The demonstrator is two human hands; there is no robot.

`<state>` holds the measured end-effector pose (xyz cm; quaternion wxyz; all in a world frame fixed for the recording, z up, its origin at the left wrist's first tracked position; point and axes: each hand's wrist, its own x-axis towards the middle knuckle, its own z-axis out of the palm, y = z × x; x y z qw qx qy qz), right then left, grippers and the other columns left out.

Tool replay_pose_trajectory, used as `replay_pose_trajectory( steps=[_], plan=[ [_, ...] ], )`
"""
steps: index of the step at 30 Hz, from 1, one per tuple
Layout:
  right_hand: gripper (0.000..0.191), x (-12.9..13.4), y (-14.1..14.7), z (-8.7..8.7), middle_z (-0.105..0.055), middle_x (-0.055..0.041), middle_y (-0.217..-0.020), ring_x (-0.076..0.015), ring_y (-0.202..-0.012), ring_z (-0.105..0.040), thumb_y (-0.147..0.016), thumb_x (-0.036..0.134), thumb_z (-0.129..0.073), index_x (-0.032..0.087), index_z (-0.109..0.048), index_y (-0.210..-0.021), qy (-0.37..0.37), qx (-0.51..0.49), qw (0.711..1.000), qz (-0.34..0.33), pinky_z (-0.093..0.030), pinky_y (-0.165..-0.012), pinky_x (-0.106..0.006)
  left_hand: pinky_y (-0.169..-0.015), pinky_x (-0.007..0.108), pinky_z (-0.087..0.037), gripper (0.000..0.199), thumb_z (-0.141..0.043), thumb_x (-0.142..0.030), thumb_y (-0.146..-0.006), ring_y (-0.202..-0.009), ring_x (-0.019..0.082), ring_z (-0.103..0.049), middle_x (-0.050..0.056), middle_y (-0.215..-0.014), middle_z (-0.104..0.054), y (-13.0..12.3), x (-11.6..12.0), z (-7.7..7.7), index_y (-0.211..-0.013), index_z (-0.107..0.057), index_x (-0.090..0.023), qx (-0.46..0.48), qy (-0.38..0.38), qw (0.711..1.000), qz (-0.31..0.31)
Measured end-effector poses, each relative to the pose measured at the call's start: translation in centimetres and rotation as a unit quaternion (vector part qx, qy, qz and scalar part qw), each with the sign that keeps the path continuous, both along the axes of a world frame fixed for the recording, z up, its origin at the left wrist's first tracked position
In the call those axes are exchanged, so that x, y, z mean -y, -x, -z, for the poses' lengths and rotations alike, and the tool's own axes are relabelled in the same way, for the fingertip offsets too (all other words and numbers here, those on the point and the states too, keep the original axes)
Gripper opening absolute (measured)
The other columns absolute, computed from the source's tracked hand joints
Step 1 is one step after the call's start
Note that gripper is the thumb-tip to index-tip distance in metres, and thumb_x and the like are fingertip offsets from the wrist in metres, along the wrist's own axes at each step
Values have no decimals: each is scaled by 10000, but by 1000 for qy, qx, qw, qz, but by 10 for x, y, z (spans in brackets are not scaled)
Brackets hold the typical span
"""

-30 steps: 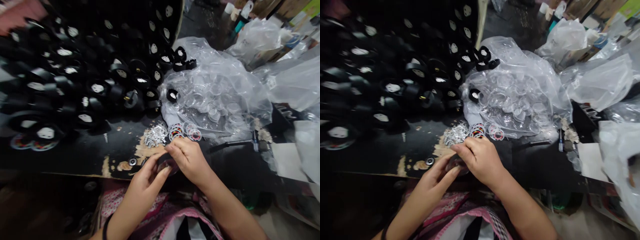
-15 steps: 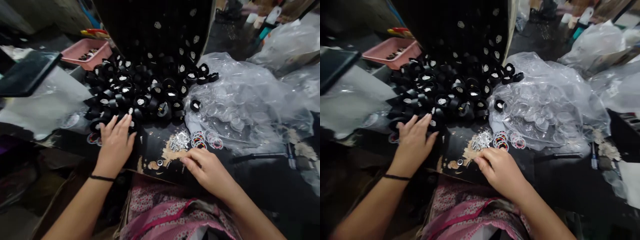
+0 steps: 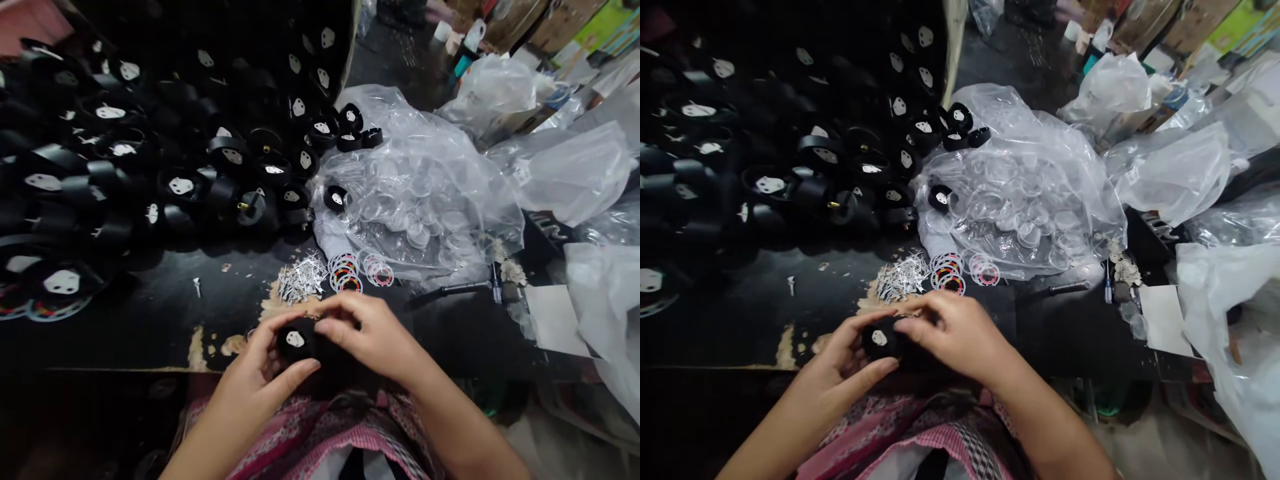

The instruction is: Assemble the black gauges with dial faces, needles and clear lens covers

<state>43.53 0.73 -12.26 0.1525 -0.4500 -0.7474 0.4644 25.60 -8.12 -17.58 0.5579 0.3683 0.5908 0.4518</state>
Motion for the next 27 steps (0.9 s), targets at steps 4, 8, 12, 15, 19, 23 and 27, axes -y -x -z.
replay_pose_trajectory(
  steps=[4, 8, 12, 15, 19, 23, 27],
  plan=[
    [363, -12, -18, 16, -641, -129, -1154, -319, -1115, -598, -869, 356, -730, 180, -647, -1176, -159, 228, 955, 102, -452, -944, -488, -520, 240, -560, 497, -884, -337, -689, -574, 133, -658, 33, -951, -761, -10, -8, -7, -1075, -580, -263, 187, 91, 977, -45],
    [126, -13, -22, 20, -665, -101, -1045, -275, -1018, -627, -943, 210, -571, 180, -637, -1046, -153, 180, 965, 118, -477, -885, -431, -698, 232, -605, 446, -863, -352, -729, -780, 152, -724, 58, -1038, -779, -17, -14, -25, -1083, -614, -246, 271, 123, 951, -81],
    [181, -8, -20, 8, -682, -48, -975, -190, -860, -641, -941, 174, -515, 197, -621, -1087, -51, 51, 993, 89, -501, -791, -341, -963, 320, -569, 322, -618, -516, -922, -1114, 217, -694, 70, -1157, -763, -19, -20, -35, -1083, -691, -248, 295, 56, 943, -145],
    [392, -5, -15, 1, -658, -52, -1158, -162, -962, -632, -886, 85, -511, 231, -601, -1238, 3, -15, 1000, 13, -509, -852, -321, -1029, 334, -532, 302, -615, -509, -925, -1125, 213, -693, 44, -1132, -773, -21, -24, -37, -1052, -734, -263, 289, 6, 945, -154],
    [346, -4, -12, 5, -651, -29, -982, -141, -835, -612, -857, 165, -598, 216, -620, -1198, 76, -108, 985, 110, -524, -771, -297, -981, 288, -558, 280, -652, -482, -908, -1099, 195, -704, 20, -1099, -782, -26, -23, -34, -1053, -769, -273, 313, 15, 939, -139],
    [150, -2, -12, 3, -658, -14, -873, -141, -797, -622, -864, 253, -653, 201, -666, -1005, 75, -164, 966, 187, -519, -742, -286, -985, 293, -561, 271, -618, -448, -941, -1136, 190, -689, 11, -1177, -765, -31, -22, -33, -1087, -769, -277, 327, 41, 928, -175],
    [146, 5, -7, -8, -695, -10, -923, -142, -881, -636, -924, 178, -598, 225, -708, -1008, -35, -132, 980, 144, -510, -843, -301, -967, 320, -577, 254, -676, -410, -906, -1208, 230, -655, 26, -1271, -729, -38, -23, -36, -1110, -770, -291, 302, 68, 939, -152]
  ],
)
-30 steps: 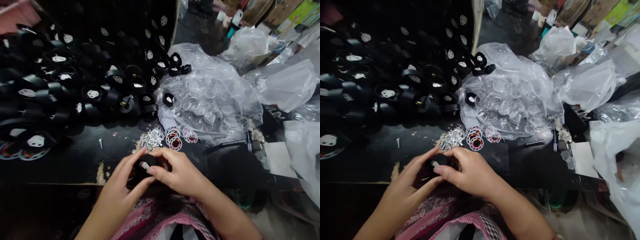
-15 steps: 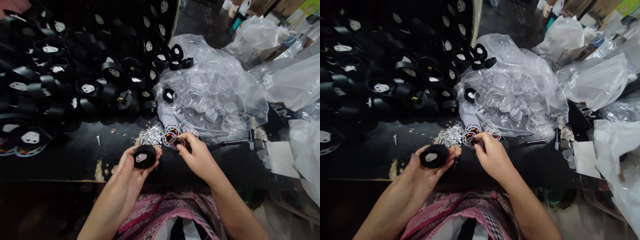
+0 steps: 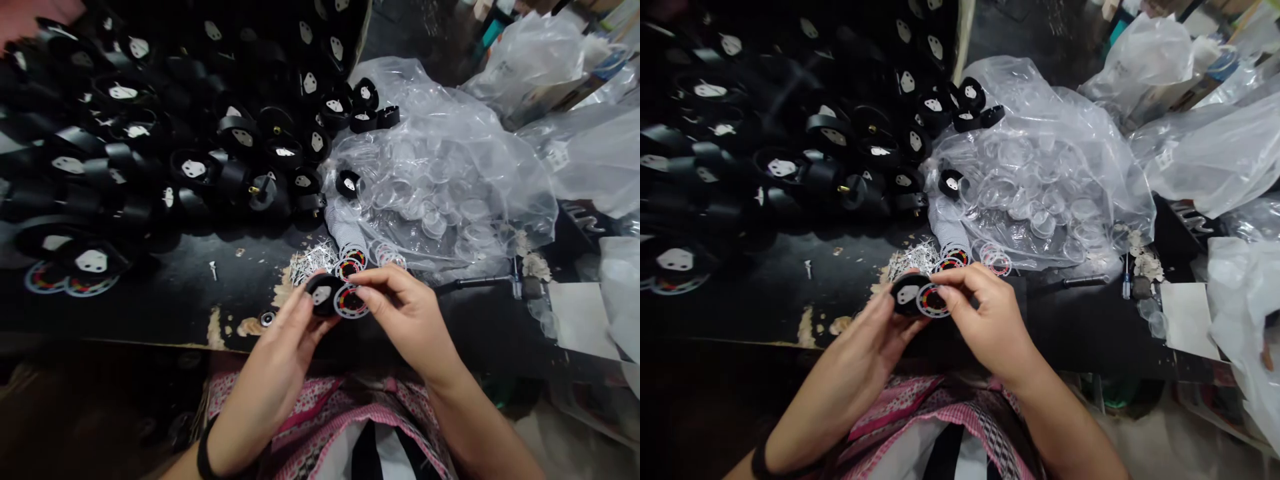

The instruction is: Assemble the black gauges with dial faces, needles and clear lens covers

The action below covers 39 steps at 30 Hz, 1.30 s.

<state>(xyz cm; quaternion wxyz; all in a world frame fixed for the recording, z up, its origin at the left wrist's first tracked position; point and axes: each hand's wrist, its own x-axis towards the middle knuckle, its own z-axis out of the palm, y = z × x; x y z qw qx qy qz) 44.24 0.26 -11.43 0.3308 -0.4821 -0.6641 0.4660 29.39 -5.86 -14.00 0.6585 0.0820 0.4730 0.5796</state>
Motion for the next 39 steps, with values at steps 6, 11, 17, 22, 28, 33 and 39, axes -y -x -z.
replay_pose_trajectory(
  steps=[6, 11, 17, 22, 28, 33, 39],
  plan=[
    [59, 2, 8, -3, -656, -4, -892, -133, -807, -614, -913, 192, -630, 218, -654, -960, -8, 64, 998, -22, -492, -740, -269, -1142, 388, -427, 368, -702, -456, -874, -1367, 268, -532, 8, -1405, -652, 1, 10, 17, -1231, -723, -371, -98, 0, 992, 76],
    [61, 0, 5, 1, -629, 12, -849, -127, -767, -593, -892, 234, -651, 216, -592, -894, 42, 65, 997, -17, -466, -697, -266, -1191, 399, -341, 357, -656, -430, -913, -1382, 254, -515, 7, -1395, -660, 7, 10, 21, -1261, -706, -369, -154, -48, 979, 121],
    [124, 7, -1, 5, -635, 12, -914, -112, -740, -584, -895, 283, -643, 221, -570, -973, 95, 74, 992, -48, -469, -670, -252, -1012, 382, -531, 334, -750, -378, -820, -1220, 299, -645, 60, -1223, -745, 4, 9, 15, -1140, -753, -281, -176, -42, 974, 133],
    [77, 5, 4, 4, -692, -6, -939, -146, -841, -632, -955, 252, -569, 213, -617, -1002, 61, 110, 984, -130, -482, -766, -291, -1023, 342, -517, 303, -735, -364, -842, -1156, 256, -674, 34, -1182, -753, 22, 21, 24, -1135, -742, -285, -214, -12, 971, 109],
    [153, -14, 37, 18, -708, -131, -973, -287, -946, -614, -970, 192, -507, 146, -651, -942, -159, 431, 875, -153, -394, -827, -438, -931, 311, -575, 178, -720, -309, -866, -1000, 205, -715, 30, -1107, -762, 35, 19, 14, -1024, -738, -231, -98, 22, 994, -35],
    [172, -18, 48, 19, -711, -131, -921, -279, -910, -619, -970, 188, -486, 149, -641, -906, -188, 449, 857, -170, -360, -784, -408, -993, 340, -551, 158, -668, -293, -905, -1116, 213, -687, 49, -1135, -767, 25, 13, 10, -1031, -741, -231, -30, 8, 998, -61],
    [77, -12, 38, 12, -706, -44, -943, -202, -881, -601, -941, 231, -585, 187, -622, -890, -110, 337, 923, -150, -347, -787, -344, -1041, 356, -523, 173, -637, -281, -931, -1167, 225, -670, 54, -1161, -763, 18, 1, 10, -1048, -746, -217, -4, -23, 997, -67]
  ],
)
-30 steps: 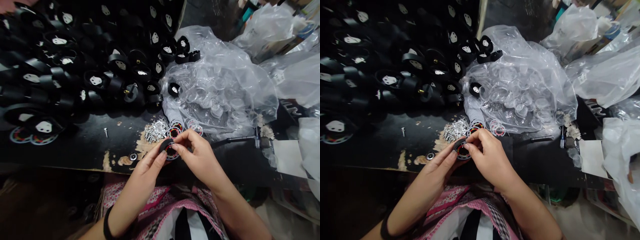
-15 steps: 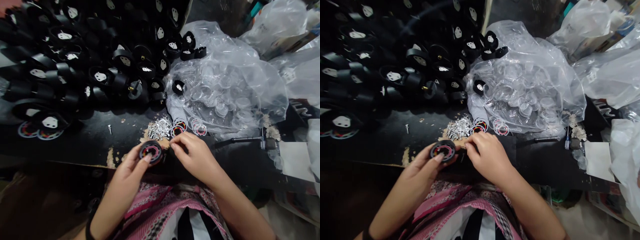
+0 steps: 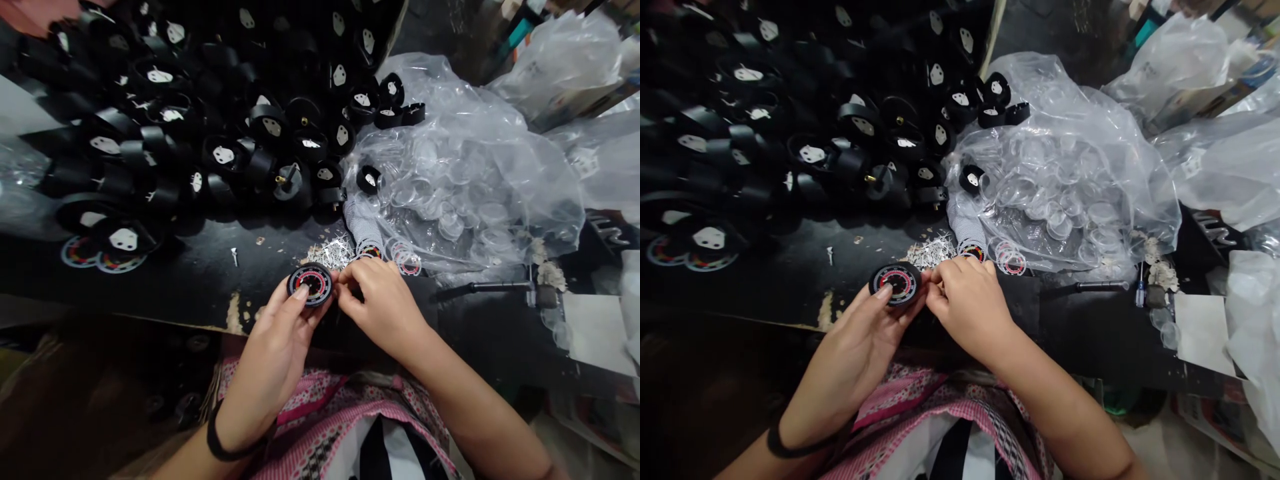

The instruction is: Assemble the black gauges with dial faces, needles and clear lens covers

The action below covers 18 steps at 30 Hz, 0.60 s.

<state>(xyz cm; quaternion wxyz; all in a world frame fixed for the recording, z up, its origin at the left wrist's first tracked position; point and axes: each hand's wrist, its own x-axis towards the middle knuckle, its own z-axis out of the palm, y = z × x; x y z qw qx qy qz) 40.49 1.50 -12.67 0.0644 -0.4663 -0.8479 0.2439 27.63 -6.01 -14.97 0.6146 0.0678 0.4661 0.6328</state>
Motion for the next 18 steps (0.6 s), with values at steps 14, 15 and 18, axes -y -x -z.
replay_pose_trajectory(
  steps=[14, 15, 18],
  plan=[
    [133, 13, -18, -12, -652, -15, -860, -161, -844, -577, -979, 228, -561, 201, -618, -862, 35, -212, 976, 23, -392, -783, -314, -964, 358, -568, 218, -720, -279, -832, -1079, 254, -705, 32, -1090, -763, -5, -9, -10, -1048, -728, -260, -76, 22, 996, 49],
    [137, 14, -17, -13, -648, -14, -856, -162, -840, -572, -975, 221, -563, 201, -613, -849, 36, -204, 978, 28, -388, -774, -313, -958, 344, -567, 209, -722, -266, -825, -1081, 249, -702, 28, -1088, -758, -7, -9, -9, -1033, -728, -261, -86, 18, 994, 71],
    [145, 16, -16, -14, -630, -7, -830, -159, -815, -556, -960, 205, -573, 200, -593, -816, 43, -187, 980, 47, -371, -742, -307, -942, 284, -554, 189, -703, -288, -863, -1066, 195, -692, -11, -1103, -741, -11, -7, -4, -1052, -705, -297, -104, -4, 990, 100]
  ],
)
